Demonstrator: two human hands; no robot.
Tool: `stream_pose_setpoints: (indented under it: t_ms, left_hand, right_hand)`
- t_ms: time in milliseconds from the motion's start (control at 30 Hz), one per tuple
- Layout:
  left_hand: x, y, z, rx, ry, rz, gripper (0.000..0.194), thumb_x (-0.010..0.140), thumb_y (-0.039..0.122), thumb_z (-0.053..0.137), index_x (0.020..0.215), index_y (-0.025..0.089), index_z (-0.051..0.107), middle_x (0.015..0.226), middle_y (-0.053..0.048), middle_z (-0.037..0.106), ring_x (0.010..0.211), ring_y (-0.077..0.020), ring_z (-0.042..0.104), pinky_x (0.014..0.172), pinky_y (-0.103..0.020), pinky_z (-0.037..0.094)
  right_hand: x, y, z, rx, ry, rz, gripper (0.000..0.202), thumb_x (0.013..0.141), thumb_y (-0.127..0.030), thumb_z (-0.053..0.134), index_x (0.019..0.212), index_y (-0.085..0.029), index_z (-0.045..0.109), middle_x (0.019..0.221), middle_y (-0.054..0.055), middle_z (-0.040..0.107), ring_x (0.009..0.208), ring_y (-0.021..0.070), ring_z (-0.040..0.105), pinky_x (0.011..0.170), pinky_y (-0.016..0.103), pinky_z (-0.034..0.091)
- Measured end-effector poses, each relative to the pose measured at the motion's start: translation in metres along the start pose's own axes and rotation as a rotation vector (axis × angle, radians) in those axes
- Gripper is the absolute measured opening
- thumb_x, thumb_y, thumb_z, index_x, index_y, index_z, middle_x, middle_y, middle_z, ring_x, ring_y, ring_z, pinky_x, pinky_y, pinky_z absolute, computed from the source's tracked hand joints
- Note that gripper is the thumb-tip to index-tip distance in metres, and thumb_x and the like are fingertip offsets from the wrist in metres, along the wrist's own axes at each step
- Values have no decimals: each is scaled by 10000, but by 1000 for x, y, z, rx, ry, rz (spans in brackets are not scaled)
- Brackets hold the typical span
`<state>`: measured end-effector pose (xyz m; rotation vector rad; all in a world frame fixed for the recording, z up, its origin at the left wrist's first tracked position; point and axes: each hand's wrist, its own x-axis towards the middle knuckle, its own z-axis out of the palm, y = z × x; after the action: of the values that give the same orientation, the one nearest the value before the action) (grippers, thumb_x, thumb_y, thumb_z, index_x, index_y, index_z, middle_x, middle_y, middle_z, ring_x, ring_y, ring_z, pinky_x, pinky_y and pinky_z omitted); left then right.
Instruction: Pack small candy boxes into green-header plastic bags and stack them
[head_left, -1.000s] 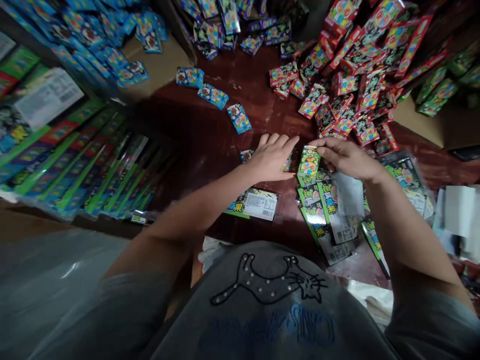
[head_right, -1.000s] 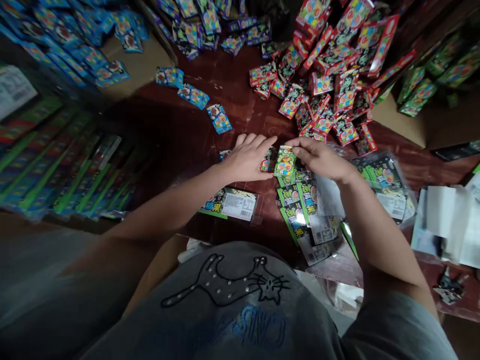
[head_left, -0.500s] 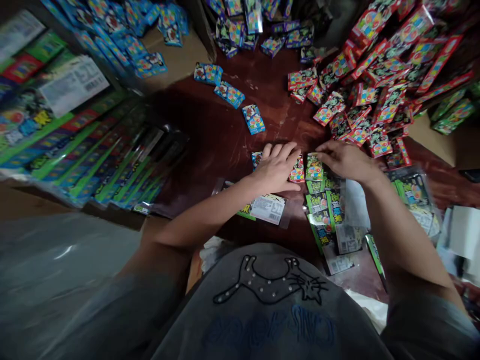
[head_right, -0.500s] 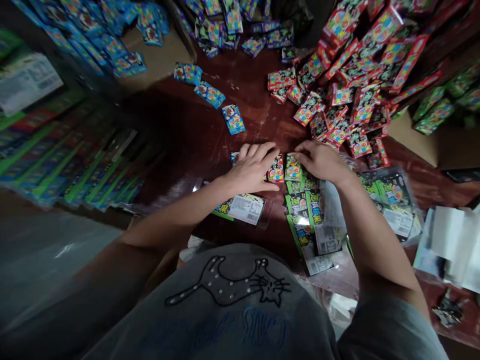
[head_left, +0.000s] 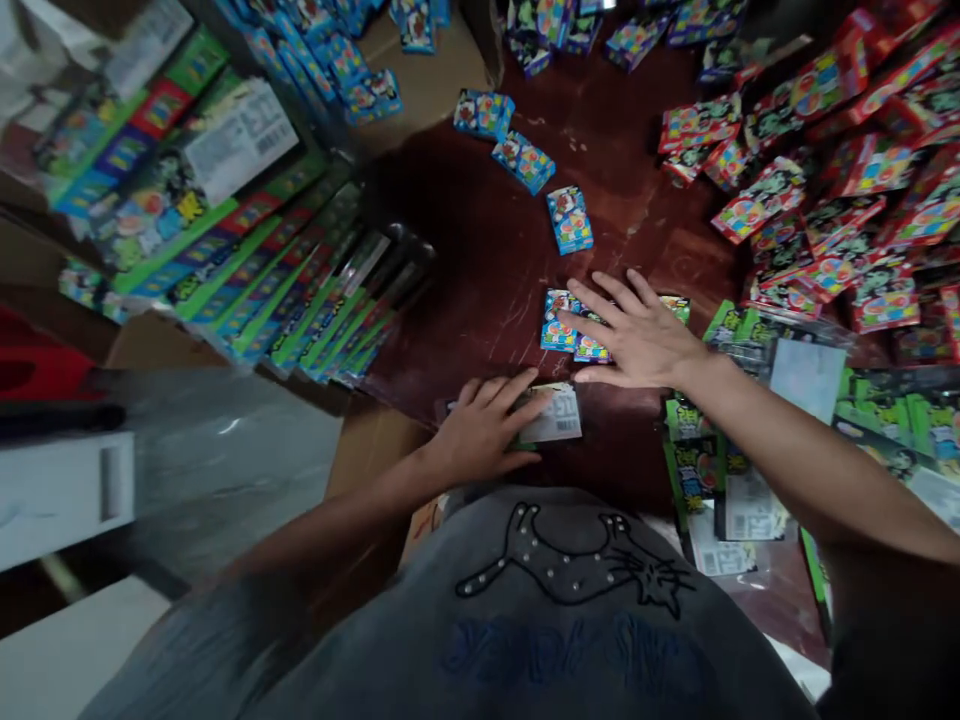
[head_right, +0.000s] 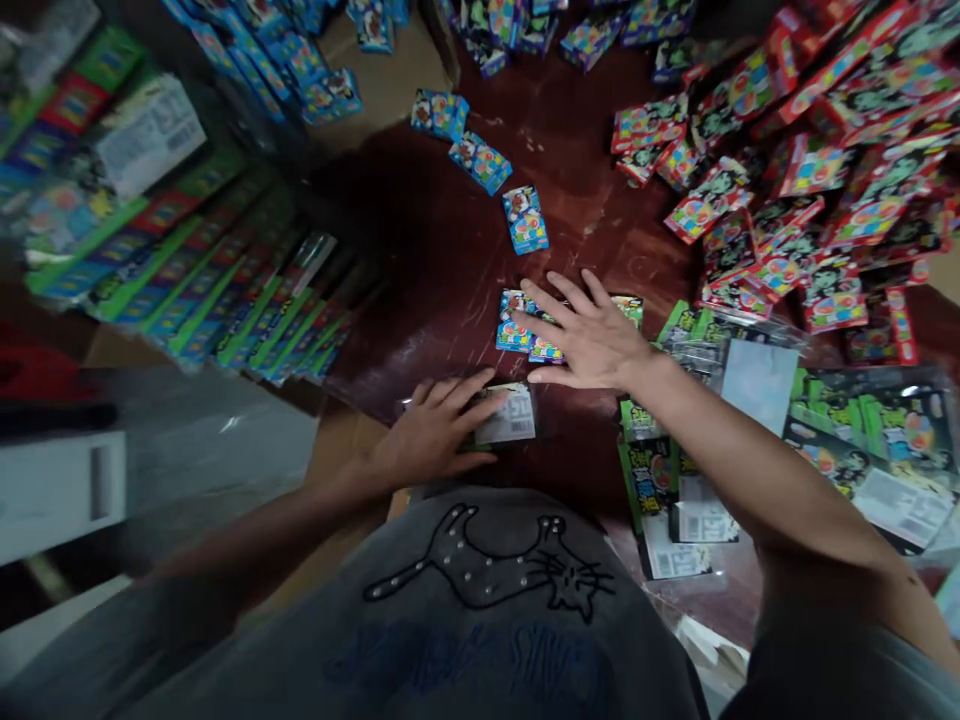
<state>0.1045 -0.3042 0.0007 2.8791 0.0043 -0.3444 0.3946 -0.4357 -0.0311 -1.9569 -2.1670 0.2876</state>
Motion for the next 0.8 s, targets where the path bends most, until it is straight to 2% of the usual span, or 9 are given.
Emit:
stream_pose_setpoints:
  t_ms: [100, 167, 233, 333, 467, 533, 633, 733, 800]
  left_hand:
    - [-29, -6, 2, -74, 57, -193, 813, 918, 532, 808, 1622, 252, 514, 1619, -201, 552, 1360, -439, 582, 1073, -612, 492]
    - [-43, -11, 5, -128, 139, -322, 818, 907, 506, 809, 1623, 256, 504, 1549, -198, 597, 1325, -436, 593, 1068, -618, 495]
    - [-50, -17, 8, -162, 223, -435, 885, 889, 499, 817, 1652, 244, 447, 1536, -201, 590, 1325, -434, 583, 1086, -618, 488]
    - [-50, -24, 10, -192, 264, -476, 982, 870, 498, 834, 1682, 209, 362, 1557, -210, 563, 1362, -426, 555, 1137, -605, 459]
    - [-46, -31, 8, -211, 257, -438, 1018, 849, 464, 849, 1690, 185, 347, 1570, -210, 561, 1379, -422, 543, 1157, -581, 436]
    - [-44, -36, 7, -227, 241, -375, 1022, 831, 429, 858, 1687, 168, 367, 1560, -212, 573, 1371, -419, 550, 1155, -568, 433]
    - [-42, -43, 7, -262, 200, -260, 995, 822, 420, 862, 1674, 162, 417, 1559, -204, 580, 1381, -409, 549, 1153, -549, 430]
    - [-39, -48, 6, -245, 174, -235, 969, 831, 446, 860, 1656, 137, 457, 1574, -218, 575, 1387, -420, 546, 1142, -550, 421]
    - [-38, -49, 5, -225, 160, -244, 970, 832, 465, 863, 1651, 129, 468, 1578, -226, 576, 1384, -429, 547, 1136, -548, 409]
  right_hand:
    - [15, -10, 1, 54, 29, 69, 724, 1025, -647, 574, 1567, -168, 569, 1783, 195, 341, 1557, 462, 419, 1263, 673, 345]
    - [21, -16, 2, 109, 72, 92, 608, 1042, -523, 579, 1497, -122, 619, 1710, 228, 448, 1487, 460, 493, 1208, 655, 421]
    - [24, -20, 5, 174, 148, 91, 576, 1034, -486, 599, 1485, -130, 625, 1641, 221, 528, 1449, 447, 533, 1195, 658, 442]
    - [24, -31, 7, 234, 229, 55, 577, 1022, -528, 642, 1453, -143, 646, 1621, 206, 551, 1457, 425, 539, 1229, 637, 441]
    - [18, -54, 7, 268, 101, -98, 513, 1029, -500, 664, 1394, -139, 690, 1653, 195, 541, 1491, 404, 535, 1232, 602, 474]
    - [16, -64, 7, 330, 23, -162, 538, 1026, -451, 687, 1478, -165, 637, 1686, 183, 510, 1544, 367, 507, 1267, 607, 449]
    - [10, -70, 4, 386, -35, -197, 852, 981, -423, 758, 1697, -171, 371, 1757, 209, 388, 1631, 331, 406, 1343, 610, 345]
    - [-2, -61, -4, 310, -32, -107, 1185, 892, -554, 837, 1778, -200, 133, 1824, 220, 197, 1682, 404, 266, 1376, 698, 160]
    - [-11, -53, -8, 243, -18, -42, 1237, 845, -675, 832, 1779, -244, 146, 1810, 205, 266, 1661, 468, 281, 1337, 793, 40]
